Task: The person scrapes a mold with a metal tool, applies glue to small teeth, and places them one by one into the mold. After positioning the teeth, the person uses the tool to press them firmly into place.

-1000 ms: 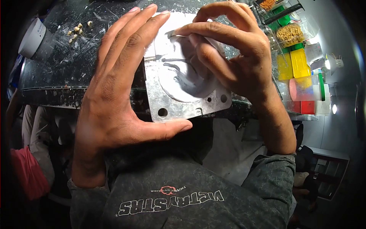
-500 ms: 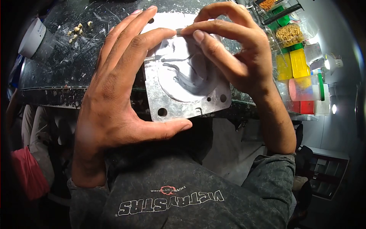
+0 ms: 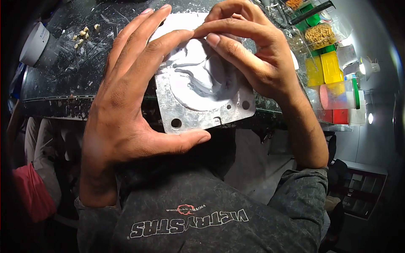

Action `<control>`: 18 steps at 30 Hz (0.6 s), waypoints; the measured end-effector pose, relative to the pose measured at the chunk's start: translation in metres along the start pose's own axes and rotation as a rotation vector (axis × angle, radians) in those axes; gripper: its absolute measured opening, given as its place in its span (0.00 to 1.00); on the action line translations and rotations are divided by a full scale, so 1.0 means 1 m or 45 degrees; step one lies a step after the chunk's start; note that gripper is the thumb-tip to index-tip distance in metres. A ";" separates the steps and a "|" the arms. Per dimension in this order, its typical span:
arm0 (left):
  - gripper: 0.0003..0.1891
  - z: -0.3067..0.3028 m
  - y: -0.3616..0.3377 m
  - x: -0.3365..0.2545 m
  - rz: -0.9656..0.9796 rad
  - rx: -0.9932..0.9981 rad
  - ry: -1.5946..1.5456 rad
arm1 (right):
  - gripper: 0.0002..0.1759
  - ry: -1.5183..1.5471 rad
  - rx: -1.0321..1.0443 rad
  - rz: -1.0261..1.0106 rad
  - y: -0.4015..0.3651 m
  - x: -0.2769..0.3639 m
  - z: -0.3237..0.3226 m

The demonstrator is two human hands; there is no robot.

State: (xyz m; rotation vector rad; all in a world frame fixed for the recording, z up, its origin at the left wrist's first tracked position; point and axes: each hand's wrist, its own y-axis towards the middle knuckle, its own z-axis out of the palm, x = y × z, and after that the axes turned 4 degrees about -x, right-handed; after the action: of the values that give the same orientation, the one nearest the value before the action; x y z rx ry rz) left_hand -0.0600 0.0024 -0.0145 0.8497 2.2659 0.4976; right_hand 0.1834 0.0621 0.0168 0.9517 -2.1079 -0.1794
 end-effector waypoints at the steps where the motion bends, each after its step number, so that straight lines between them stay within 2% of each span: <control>1: 0.59 0.000 0.001 -0.002 -0.048 0.041 -0.002 | 0.13 0.005 -0.020 -0.050 0.000 0.001 0.002; 3: 0.60 0.001 0.001 -0.002 -0.040 0.020 -0.023 | 0.14 0.007 -0.043 -0.101 0.000 0.002 0.001; 5: 0.61 0.002 -0.001 -0.001 -0.033 -0.026 -0.062 | 0.16 -0.201 -0.025 -0.266 0.004 0.004 -0.003; 6: 0.62 0.002 -0.001 0.000 -0.029 -0.048 -0.081 | 0.18 -0.421 -0.100 -0.382 0.003 0.008 0.000; 9: 0.63 0.002 -0.005 -0.001 -0.077 -0.088 -0.155 | 0.19 -0.350 -0.164 -0.394 0.000 0.008 0.001; 10: 0.64 0.002 -0.005 -0.001 -0.131 -0.107 -0.210 | 0.18 -0.193 -0.118 -0.344 0.003 0.002 -0.002; 11: 0.64 0.001 -0.005 0.001 -0.125 -0.110 -0.206 | 0.16 -0.304 -0.075 -0.159 0.004 0.015 -0.007; 13: 0.65 -0.002 -0.004 0.006 -0.145 -0.045 -0.400 | 0.13 0.013 -0.158 -0.052 0.010 0.002 -0.009; 15: 0.65 -0.007 -0.003 0.009 -0.137 -0.008 -0.389 | 0.11 -0.102 -0.141 -0.136 0.021 0.005 -0.020; 18: 0.65 -0.010 -0.003 0.010 -0.153 0.057 -0.442 | 0.11 -0.091 0.057 -0.250 0.037 -0.004 -0.024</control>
State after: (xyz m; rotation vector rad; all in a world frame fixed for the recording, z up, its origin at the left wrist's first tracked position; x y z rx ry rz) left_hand -0.0740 0.0059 -0.0130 0.7519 1.9984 0.2244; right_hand 0.1813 0.0952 0.0455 1.1955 -2.0885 -0.2701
